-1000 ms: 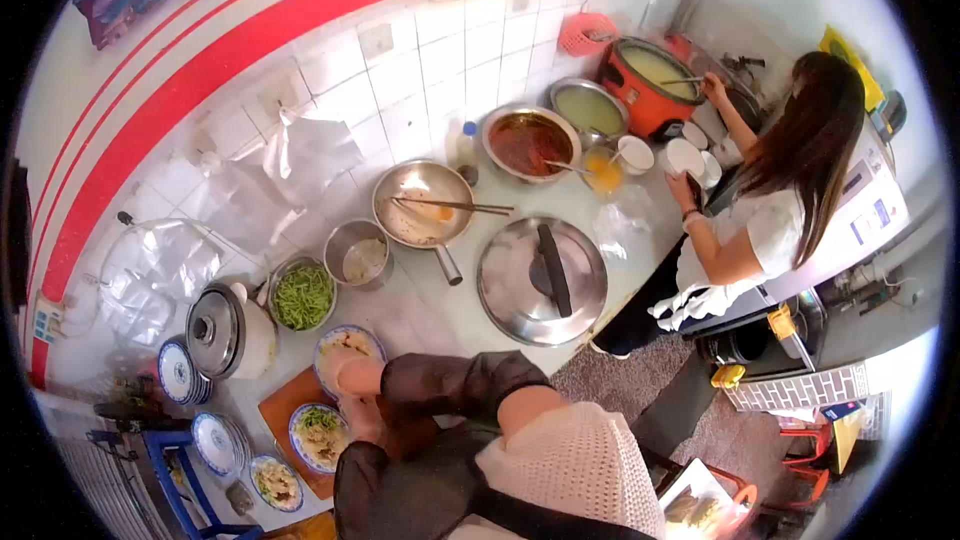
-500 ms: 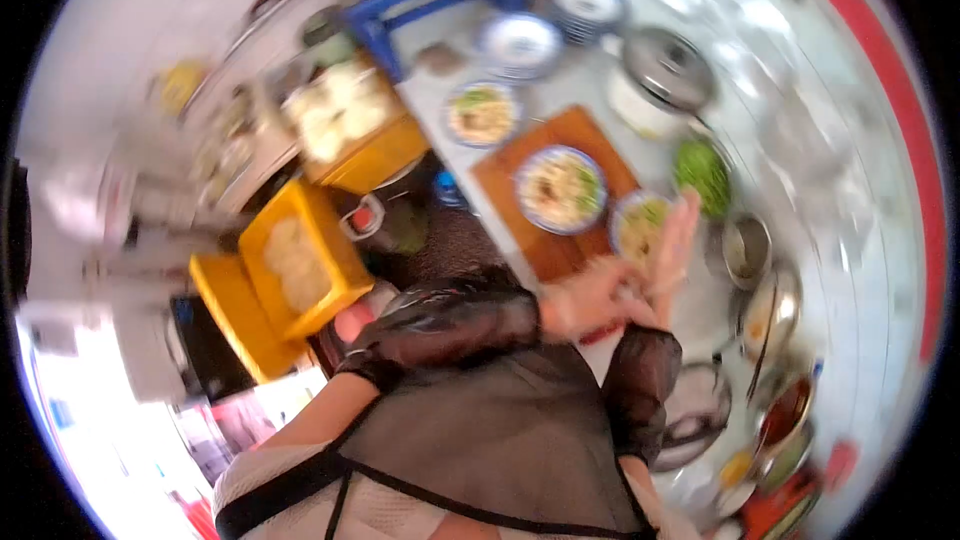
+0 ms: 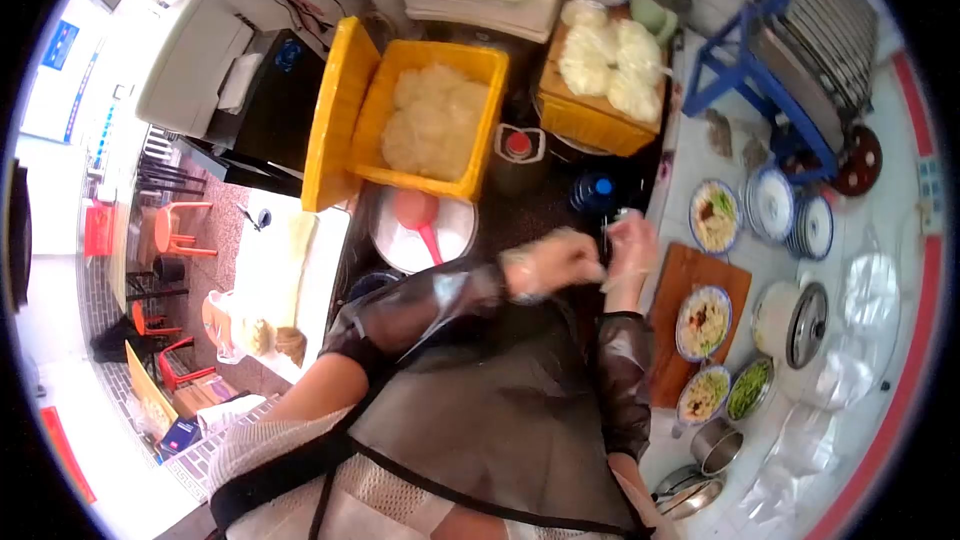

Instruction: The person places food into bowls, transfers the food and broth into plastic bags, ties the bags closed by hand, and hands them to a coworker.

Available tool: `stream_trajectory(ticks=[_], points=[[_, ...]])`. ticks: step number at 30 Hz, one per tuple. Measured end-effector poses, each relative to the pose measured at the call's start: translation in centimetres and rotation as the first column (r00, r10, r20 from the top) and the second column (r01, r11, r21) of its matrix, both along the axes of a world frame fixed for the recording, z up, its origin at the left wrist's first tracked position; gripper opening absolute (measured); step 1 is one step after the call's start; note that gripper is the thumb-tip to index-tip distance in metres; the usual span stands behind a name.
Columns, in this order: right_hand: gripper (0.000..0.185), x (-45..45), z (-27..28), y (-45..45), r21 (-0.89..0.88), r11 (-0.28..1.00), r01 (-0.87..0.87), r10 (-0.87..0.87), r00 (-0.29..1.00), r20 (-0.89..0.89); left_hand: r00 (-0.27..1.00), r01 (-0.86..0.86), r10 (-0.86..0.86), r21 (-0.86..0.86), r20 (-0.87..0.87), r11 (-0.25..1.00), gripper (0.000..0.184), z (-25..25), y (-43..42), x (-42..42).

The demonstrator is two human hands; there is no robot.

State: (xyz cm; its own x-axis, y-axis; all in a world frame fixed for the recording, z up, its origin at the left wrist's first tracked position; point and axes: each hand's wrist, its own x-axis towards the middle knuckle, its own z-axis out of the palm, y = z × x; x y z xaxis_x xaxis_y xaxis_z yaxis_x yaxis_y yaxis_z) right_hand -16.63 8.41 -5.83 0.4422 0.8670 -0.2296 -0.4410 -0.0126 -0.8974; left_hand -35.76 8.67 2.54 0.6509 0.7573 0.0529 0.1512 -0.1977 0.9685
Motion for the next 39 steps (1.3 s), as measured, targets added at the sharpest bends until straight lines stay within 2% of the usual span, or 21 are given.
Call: stream_trajectory(ticks=[3, 5, 6, 7, 9, 10, 11, 13, 15, 16, 19, 22, 23, 25, 27, 29, 31, 33, 34, 36, 39], points=[[0.016, -10.8, 0.8, 4.2, -0.301, 0.879, -0.370, 0.419, 0.901, 0.115, 0.894, -0.448, 0.415, -0.397, -0.172, 0.801, 0.029, -2.1, 4.4, -10.1], [0.024, -17.8, -1.5, 7.3, -0.355, 0.685, -0.636, 0.699, 0.711, 0.074, 0.653, -0.729, 0.625, -0.132, -0.428, 0.671, 0.033, -9.4, 7.0, -16.2], [0.031, -20.7, -4.7, 9.0, -0.283, 0.662, -0.694, 0.747, 0.643, 0.171, 0.477, -0.875, 0.776, -0.138, -0.413, 0.464, 0.031, -15.3, 6.8, -18.8], [0.037, -23.8, -8.6, 11.7, -0.203, 0.626, -0.753, 0.775, 0.573, 0.265, 0.387, -0.897, 0.786, -0.001, -0.483, 0.441, 0.028, -16.5, 7.6, -21.4], [0.042, -29.8, -15.3, 17.4, -0.093, 0.694, -0.714, 0.428, 0.305, 0.851, 0.216, -0.976, 0.912, -0.108, -0.348, 0.190, 0.033, -25.5, 7.8, -24.5], [0.042, -32.4, -16.3, 20.0, -0.102, 0.674, -0.731, 0.449, 0.297, 0.843, 0.192, -0.981, 0.911, -0.107, -0.364, 0.164, 0.033, -25.8, 9.1, -25.4], [0.039, -34.6, -17.2, 22.0, -0.448, 0.548, -0.706, 0.679, 0.063, 0.732, 0.159, -0.979, 0.912, 0.059, -0.378, 0.195, 0.038, -25.3, 10.3, -26.3], [0.037, -36.0, -20.9, 23.1, -0.746, 0.320, -0.584, 0.858, -0.154, 0.489, 0.132, -0.950, 0.900, 0.207, -0.415, 0.235, 0.044, -27.0, 12.5, -27.7], [0.034, -34.8, -24.0, 22.0, -0.632, 0.004, -0.775, 0.901, -0.271, 0.338, 0.247, -0.935, 0.914, 0.169, -0.323, 0.312, 0.049, -29.5, 15.0, -28.5], [0.024, -33.2, -21.3, 20.6, -0.470, 0.240, -0.849, 0.642, -0.225, 0.733, 0.280, -0.932, 0.915, 0.149, -0.290, 0.332, 0.051, -31.2, 16.3, -28.8], [0.015, -28.5, -19.7, 20.2, -0.283, 0.255, -0.924, 0.626, -0.066, 0.777, 0.300, -0.575, 0.610, 0.371, -0.734, 0.729, 0.048, -33.9, 19.8, -29.6], [0.005, -26.2, -18.1, 23.0, -0.444, 0.272, -0.854, 0.885, 0.042, 0.463, 0.273, -0.649, 0.488, 0.216, -0.829, 0.730, 0.043, -32.1, 21.4, -31.9], [0.009, -27.3, -13.1, 25.5, -0.449, 0.351, -0.822, 0.693, -0.094, 0.715, 0.270, -0.669, 0.439, 0.161, -0.857, 0.726, 0.041, -31.4, 21.5, -32.6], [0.026, -29.7, -11.3, 27.7, -0.231, 0.571, -0.788, 0.483, 0.094, 0.870, 0.269, -0.685, 0.374, 0.096, -0.888, 0.722, 0.040, -30.6, 21.3, -33.8], [0.033, -35.3, -10.3, 28.1, -0.027, 0.565, -0.825, 0.467, 0.292, 0.835, 0.320, -0.947, 0.733, -0.215, -0.600, 0.237, 0.041, -30.0, 21.3, -35.3], [0.033, -38.7, -18.5, 27.0, -0.133, 0.501, -0.855, 0.490, 0.153, 0.858, 0.238, -0.970, 0.791, -0.184, -0.564, 0.161, 0.041, -29.8, 21.7, -35.7], [0.031, -39.9, -22.6, 28.0, -0.703, -0.072, -0.707, 0.122, -0.706, 0.697, 0.147, -0.985, 0.844, -0.156, -0.516, 0.076, 0.041, -28.0, 22.4, -35.6], [0.031, -37.7, -32.4, 26.3, -0.770, -0.048, -0.636, 0.075, -0.771, 0.632, 0.224, -0.809, 0.533, 0.150, -0.816, 0.569, 0.047, -25.2, 22.6, -34.4], [0.031, -36.5, -35.5, 25.5, -0.831, -0.020, -0.555, 0.023, -0.832, 0.555, 0.228, -0.812, 0.530, 0.141, -0.817, 0.567, 0.047, -27.2, 21.3, -33.7], [0.031, -36.2, -27.0, 26.0, -0.773, 0.071, -0.630, 0.249, -0.740, 0.625, 0.242, -0.318, 0.598, 0.520, -0.764, 0.793, 0.033, -33.7, 18.6, -32.6], [0.028, -36.1, -27.5, 26.5, -0.654, 0.095, -0.750, 0.318, -0.600, 0.734, 0.232, -0.556, 0.404, 0.220, -0.885, 0.802, 0.040, -35.4, 17.9, -31.3]])
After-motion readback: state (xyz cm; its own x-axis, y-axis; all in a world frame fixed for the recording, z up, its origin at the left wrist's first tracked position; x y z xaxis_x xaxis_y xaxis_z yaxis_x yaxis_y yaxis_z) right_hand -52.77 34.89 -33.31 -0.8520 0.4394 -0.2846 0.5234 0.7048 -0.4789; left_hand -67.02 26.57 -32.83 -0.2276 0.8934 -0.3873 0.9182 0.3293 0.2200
